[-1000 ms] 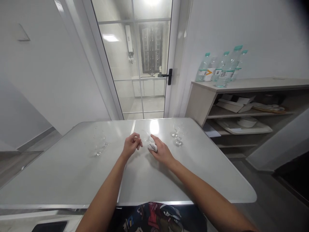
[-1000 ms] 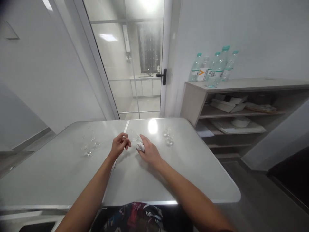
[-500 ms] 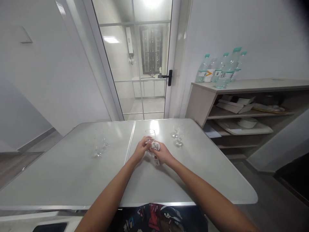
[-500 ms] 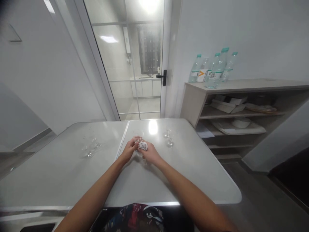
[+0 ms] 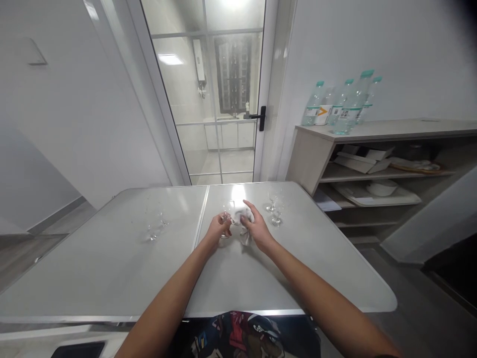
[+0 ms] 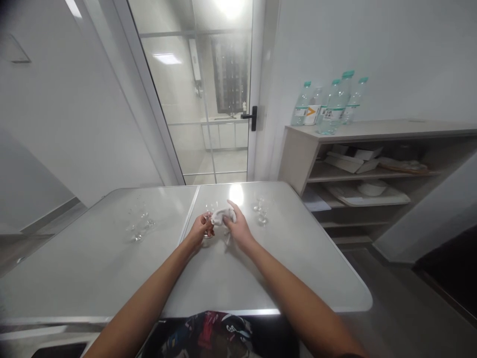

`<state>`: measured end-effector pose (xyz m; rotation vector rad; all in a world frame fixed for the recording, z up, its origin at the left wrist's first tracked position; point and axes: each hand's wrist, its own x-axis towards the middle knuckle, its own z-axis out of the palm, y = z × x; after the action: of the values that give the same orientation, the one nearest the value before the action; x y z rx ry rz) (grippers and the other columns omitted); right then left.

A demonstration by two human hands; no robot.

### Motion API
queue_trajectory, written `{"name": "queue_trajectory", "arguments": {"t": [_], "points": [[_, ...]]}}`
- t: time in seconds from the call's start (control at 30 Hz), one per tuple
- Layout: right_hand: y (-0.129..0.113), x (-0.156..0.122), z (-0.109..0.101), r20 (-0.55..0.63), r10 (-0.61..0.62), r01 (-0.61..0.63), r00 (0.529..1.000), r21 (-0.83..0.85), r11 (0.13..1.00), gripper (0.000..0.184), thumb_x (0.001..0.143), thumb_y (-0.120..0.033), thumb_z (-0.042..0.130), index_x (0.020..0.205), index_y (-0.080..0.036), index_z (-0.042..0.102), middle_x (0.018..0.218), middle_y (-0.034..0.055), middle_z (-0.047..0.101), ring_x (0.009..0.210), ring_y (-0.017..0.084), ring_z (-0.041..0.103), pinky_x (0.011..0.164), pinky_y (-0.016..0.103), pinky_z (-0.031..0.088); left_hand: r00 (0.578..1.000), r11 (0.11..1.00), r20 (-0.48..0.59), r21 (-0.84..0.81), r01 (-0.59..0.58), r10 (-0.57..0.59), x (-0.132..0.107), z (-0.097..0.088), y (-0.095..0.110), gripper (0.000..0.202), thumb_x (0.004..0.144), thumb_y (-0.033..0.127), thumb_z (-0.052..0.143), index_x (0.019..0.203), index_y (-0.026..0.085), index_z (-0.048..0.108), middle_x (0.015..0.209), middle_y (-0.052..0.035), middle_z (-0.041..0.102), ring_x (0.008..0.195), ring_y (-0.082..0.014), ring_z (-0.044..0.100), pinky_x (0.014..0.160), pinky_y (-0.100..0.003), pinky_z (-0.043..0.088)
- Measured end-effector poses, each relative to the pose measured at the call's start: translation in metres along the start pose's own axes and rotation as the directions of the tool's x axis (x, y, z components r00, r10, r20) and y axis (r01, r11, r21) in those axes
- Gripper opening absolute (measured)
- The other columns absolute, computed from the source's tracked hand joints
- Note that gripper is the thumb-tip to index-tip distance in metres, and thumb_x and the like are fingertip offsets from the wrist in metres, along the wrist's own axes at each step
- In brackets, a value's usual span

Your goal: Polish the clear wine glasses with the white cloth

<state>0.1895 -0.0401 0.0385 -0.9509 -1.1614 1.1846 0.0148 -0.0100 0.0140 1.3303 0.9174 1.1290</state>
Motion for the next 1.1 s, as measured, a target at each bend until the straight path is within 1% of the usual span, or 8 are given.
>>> {"name": "queue_trajectory", "arguments": {"t": [0.13,0.33,0.53,0.7,0.8,0.93,1.0,1.1], "points": [[-0.004,0.0,0.0,0.04,0.012,-0.014,0.999,0.054,0.998,0.079,0.07,-0.028,0.078,0.143,-0.028,0.05,0.132,0.0059,0.067,0.102,0.02,0.066,0.087,0.031,0.053,0.988,0.998,-0.143,-0.037,-0.06,0.054,0.0,-0.002,0.008,0.052,0.063,0.052,0.087,0.082,0.018,0.054,0.071,0.0031,0.062,0.046,-0.007,0.053,0.045,-0.02,0.041],[-0.002,0.002,-0.003,0.176,0.364,-0.393,0.914,0.166,0.905,0.041,0.072,-0.049,0.078,0.091,-0.014,0.072,0.086,0.0102,0.076,0.075,0.023,0.067,0.063,0.03,0.051,0.935,0.986,-0.333,-0.07,-0.153,0.122,0.005,-0.013,0.013,0.038,0.071,0.043,0.08,0.084,0.018,0.054,0.083,0.0006,0.067,0.053,-0.0072,0.056,0.046,-0.02,0.043],[-0.003,0.003,-0.006,0.151,0.37,-0.395,0.917,0.197,0.897,0.039,0.062,-0.041,0.085,0.086,-0.018,0.065,0.073,0.0012,0.069,0.062,0.016,0.06,0.055,0.025,0.042,0.862,0.979,-0.468,0.149,-0.139,0.194,0.006,-0.022,0.015,0.027,0.081,0.042,0.068,0.086,0.018,0.056,0.091,-0.0031,0.07,0.054,-0.0082,0.058,0.05,-0.021,0.047],[-0.001,0.008,-0.01,-0.184,0.271,-0.214,0.945,0.279,0.936,0.039,0.07,-0.049,0.076,0.083,-0.023,0.049,0.066,-0.0063,0.054,0.056,0.012,0.049,0.051,0.022,0.036,0.927,0.903,-0.264,0.404,-0.146,0.268,0.002,-0.025,0.018,0.03,0.085,0.049,0.066,0.091,0.021,0.056,0.074,0.0031,0.06,0.049,-0.0095,0.053,0.052,-0.024,0.045],[-0.005,0.005,-0.013,-0.263,0.066,-0.023,0.963,0.166,0.986,0.039,0.081,-0.057,0.067,0.096,-0.027,0.046,0.066,-0.008,0.05,0.051,0.011,0.043,0.048,0.021,0.033,0.952,0.776,-0.098,0.606,-0.175,0.291,-0.002,-0.023,0.02,0.027,0.083,0.047,0.07,0.087,0.022,0.061,0.065,0.0036,0.057,0.053,-0.0129,0.053,0.055,-0.024,0.041],[-0.018,-0.007,-0.012,-0.016,-0.134,0.133,0.991,-0.037,0.99,0.043,0.087,-0.06,0.064,0.112,-0.031,0.045,0.075,-0.0048,0.065,0.056,0.013,0.049,0.056,0.024,0.042,0.958,0.61,0.048,0.762,-0.217,0.281,-0.005,-0.018,0.018,0.023,0.077,0.043,0.077,0.081,0.023,0.065,0.062,0.0013,0.06,0.057,-0.0164,0.055,0.059,-0.026,0.037],[-0.023,-0.01,-0.01,0.119,-0.149,0.155,0.982,-0.047,0.987,0.045,0.089,-0.06,0.062,0.119,-0.031,0.043,0.098,0.0028,0.075,0.077,0.018,0.064,0.073,0.03,0.05,0.961,0.599,0.064,0.769,-0.22,0.271,-0.004,-0.016,0.014,0.023,0.075,0.041,0.079,0.078,0.023,0.065,0.063,0.0002,0.061,0.055,-0.0167,0.054,0.058,-0.027,0.035],[-0.025,-0.007,-0.013,0.166,-0.231,0.241,0.959,-0.044,0.969,0.043,0.097,-0.055,0.054,0.129,-0.032,0.037,0.125,0.0097,0.071,0.108,0.023,0.068,0.095,0.04,0.051,0.958,0.595,0.031,0.778,-0.202,0.285,-0.002,-0.014,0.009,0.027,0.076,0.044,0.078,0.074,0.021,0.063,0.063,-0.001,0.061,0.055,-0.017,0.055,0.057,-0.027,0.034]]}}
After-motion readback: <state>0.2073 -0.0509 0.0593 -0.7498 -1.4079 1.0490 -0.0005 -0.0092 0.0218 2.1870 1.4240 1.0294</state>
